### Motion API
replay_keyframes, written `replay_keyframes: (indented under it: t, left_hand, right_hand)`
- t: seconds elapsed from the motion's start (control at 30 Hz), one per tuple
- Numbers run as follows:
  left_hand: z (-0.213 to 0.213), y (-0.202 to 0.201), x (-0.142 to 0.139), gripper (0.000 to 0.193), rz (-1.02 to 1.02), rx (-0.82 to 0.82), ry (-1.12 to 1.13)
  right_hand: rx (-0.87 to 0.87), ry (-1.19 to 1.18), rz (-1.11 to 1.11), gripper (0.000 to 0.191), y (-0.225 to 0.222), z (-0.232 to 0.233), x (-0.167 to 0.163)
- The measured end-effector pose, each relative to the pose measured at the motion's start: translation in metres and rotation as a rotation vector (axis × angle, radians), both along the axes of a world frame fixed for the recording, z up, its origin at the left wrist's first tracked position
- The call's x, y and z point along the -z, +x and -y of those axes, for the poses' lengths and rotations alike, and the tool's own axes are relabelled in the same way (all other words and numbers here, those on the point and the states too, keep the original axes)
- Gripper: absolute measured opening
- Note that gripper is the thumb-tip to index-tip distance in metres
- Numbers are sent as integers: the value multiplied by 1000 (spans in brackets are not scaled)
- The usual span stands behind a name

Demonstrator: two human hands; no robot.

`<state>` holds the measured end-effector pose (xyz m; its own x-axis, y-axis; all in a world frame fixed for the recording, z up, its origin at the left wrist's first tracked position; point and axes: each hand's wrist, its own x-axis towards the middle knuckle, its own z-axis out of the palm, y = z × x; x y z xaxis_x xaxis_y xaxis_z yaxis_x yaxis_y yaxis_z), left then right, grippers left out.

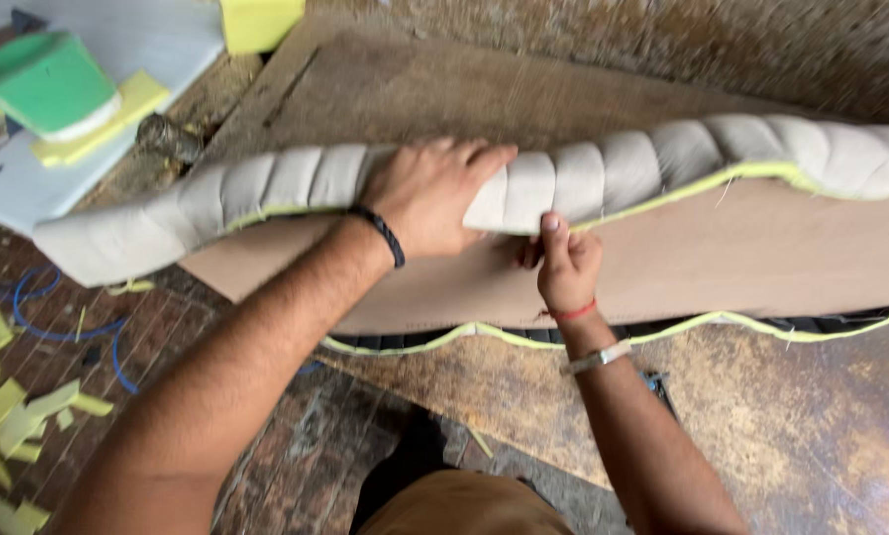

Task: The person works on a long quilted padded fabric panel in an upholstery workshop, pressing and smoothing the padded surface, folding the yellow foam edge over a wooden backing board, aligning the panel, and using a pneumatic staple gun to fasten the fabric-covered foam to the board along the edge.

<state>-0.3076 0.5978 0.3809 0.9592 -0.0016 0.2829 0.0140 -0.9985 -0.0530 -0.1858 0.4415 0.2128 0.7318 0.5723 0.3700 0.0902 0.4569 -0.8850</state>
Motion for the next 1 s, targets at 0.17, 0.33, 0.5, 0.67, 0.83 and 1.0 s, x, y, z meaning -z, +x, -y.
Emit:
replay_keyframes:
  t: [0.17,0.33,0.5,0.67,0.83,1.0]
  left_hand:
    - [-2,1,1,84,-21,47,-74]
    - [3,0,6,84,13,55,-105]
    - [4,4,12,89,18,61,-82]
    - [6,1,1,95,-150,17,-188]
    - [-57,23,-44,101,-575,289,-619]
    - [-94,87,-15,75,-854,-280,-796]
  right_hand:
    - [8,18,-83,43,-6,12,-9]
    - [100,45,-250,36,-23,25,-52]
    - [15,-235,-221,43,-43,20,-108]
    - [154,-153,-195,33,-62,-9,-135]
    - [236,8,-202,32,-70,-24,-140]
    - [277,-62,-246,32,-68,-27,-149]
